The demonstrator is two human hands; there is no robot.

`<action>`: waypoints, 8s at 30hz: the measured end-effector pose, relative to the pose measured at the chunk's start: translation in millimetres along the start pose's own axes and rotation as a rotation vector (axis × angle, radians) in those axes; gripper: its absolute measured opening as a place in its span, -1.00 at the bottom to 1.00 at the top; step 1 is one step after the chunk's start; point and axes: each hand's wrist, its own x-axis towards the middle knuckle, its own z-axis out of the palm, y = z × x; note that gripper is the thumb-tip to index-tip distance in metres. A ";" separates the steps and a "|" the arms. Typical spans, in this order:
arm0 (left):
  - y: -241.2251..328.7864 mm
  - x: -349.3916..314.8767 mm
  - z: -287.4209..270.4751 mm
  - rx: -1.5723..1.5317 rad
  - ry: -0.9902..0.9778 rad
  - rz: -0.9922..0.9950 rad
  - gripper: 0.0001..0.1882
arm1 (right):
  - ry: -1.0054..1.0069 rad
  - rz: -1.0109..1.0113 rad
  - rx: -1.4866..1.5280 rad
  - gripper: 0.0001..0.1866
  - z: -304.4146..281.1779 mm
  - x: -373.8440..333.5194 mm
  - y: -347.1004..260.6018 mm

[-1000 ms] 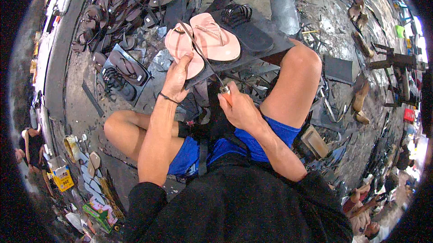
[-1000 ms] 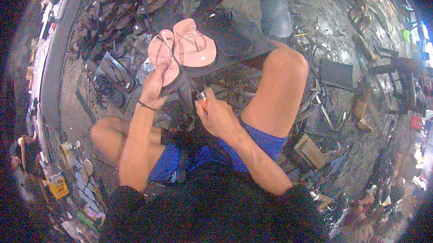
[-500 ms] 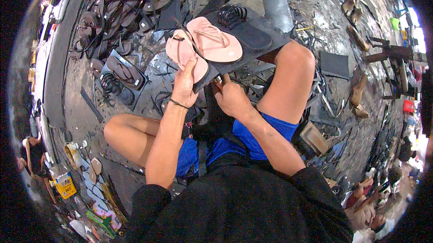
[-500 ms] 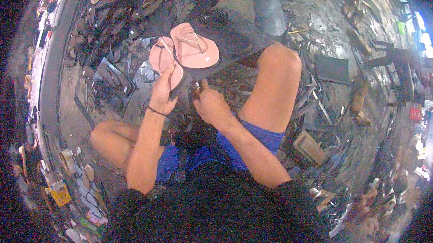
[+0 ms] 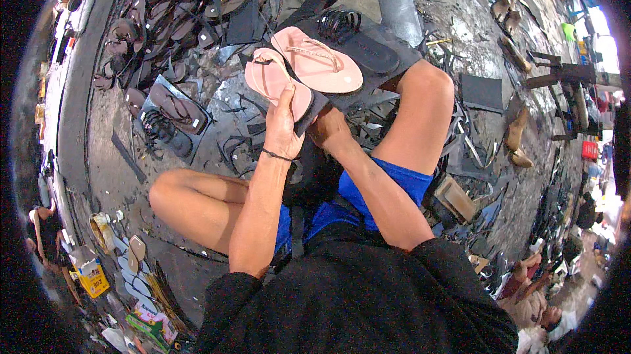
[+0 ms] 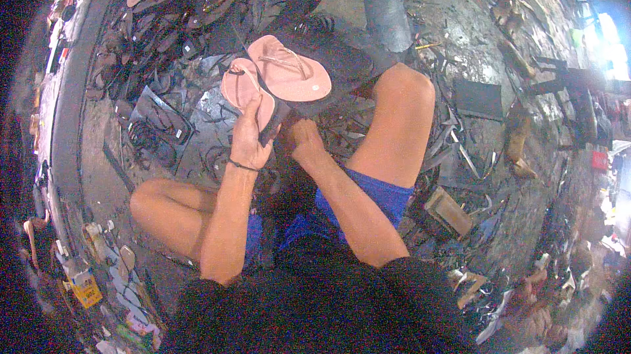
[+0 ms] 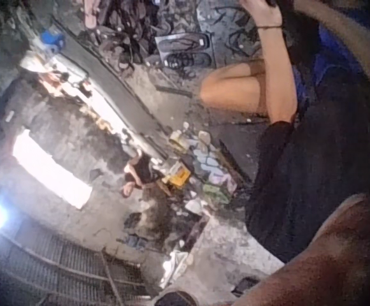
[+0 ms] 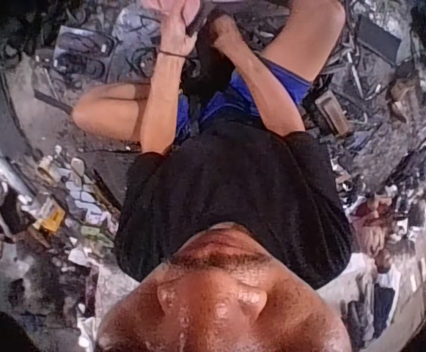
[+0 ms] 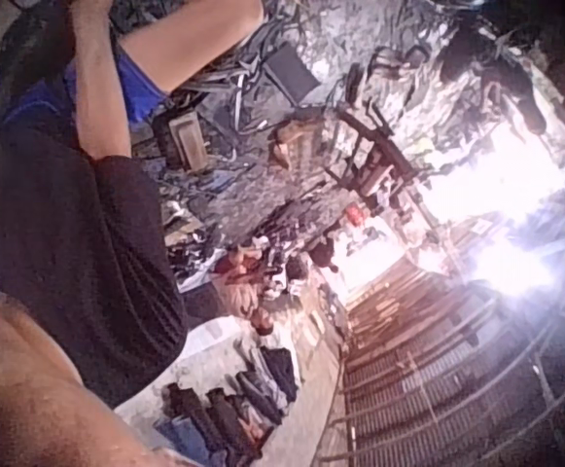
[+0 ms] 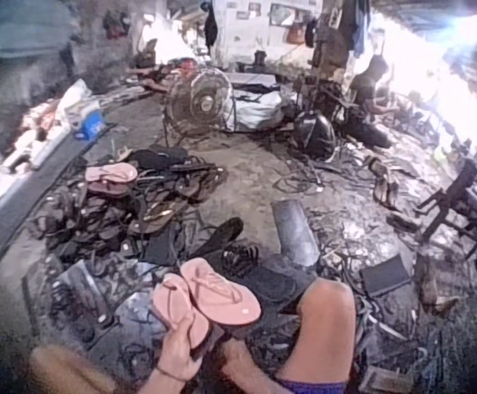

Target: The person sits on the floor and uses a knife to cut the soles and straps off several flip-flops and sandals. They handle each shoe one at a time, cutting away the rubber or plastic components and placing the removed pieces into a pile.

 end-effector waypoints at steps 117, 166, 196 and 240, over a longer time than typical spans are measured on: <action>105.8 -229.1 -79.9 0.398 0.123 0.414 -0.55 | -0.423 -0.314 0.352 -0.71 -149.8 -44.2 -203.2; 41.5 -115.0 7.2 -0.625 0.072 0.489 -0.71 | 0.144 -0.031 0.190 -0.64 -158.0 -134.1 -109.9; -51.1 -206.6 -84.3 -0.199 0.236 0.195 -0.64 | -0.287 -0.037 0.263 -0.76 -161.8 -129.0 -145.1; 0.8 -187.8 -87.1 0.786 -0.245 0.290 -0.29 | -0.324 0.276 0.657 -0.56 -114.1 -31.9 -142.0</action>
